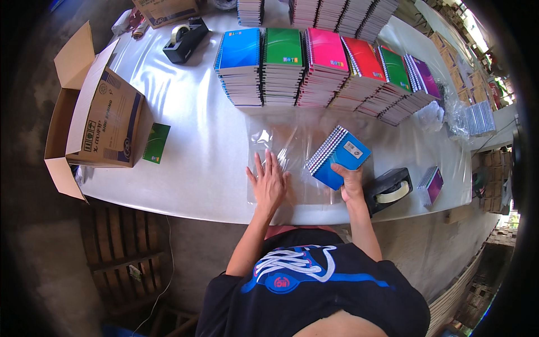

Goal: The person selects several spiral-bound notebooks from various stacks on a table and places them into a clear plastic bag. The person then seals the bag using adhesive tape from a dispenser.

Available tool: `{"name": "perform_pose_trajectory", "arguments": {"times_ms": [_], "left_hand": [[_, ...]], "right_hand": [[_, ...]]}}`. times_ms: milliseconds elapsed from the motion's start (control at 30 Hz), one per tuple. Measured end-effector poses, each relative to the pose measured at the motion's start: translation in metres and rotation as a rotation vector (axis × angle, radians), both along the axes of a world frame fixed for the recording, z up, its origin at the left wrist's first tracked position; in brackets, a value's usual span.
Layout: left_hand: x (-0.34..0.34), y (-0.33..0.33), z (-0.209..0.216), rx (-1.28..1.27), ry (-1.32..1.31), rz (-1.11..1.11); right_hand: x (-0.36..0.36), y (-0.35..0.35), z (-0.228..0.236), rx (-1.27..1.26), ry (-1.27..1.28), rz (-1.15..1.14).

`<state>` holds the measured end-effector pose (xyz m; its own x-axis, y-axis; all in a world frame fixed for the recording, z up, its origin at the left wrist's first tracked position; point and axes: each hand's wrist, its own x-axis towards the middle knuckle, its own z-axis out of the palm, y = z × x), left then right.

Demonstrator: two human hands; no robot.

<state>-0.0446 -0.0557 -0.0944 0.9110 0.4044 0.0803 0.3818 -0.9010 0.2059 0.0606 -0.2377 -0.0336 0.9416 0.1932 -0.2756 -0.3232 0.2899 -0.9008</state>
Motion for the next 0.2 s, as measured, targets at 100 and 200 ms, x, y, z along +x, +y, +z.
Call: {"name": "perform_pose_trajectory", "arguments": {"times_ms": [100, 200], "left_hand": [[0.012, 0.009, 0.059, -0.092, -0.066, -0.043], [0.016, 0.032, 0.039, -0.565, -0.286, -0.094]], "right_hand": [[-0.002, -0.001, 0.0, 0.057, 0.165, 0.033], [0.003, -0.001, -0.011, -0.024, 0.274, 0.126]]}}
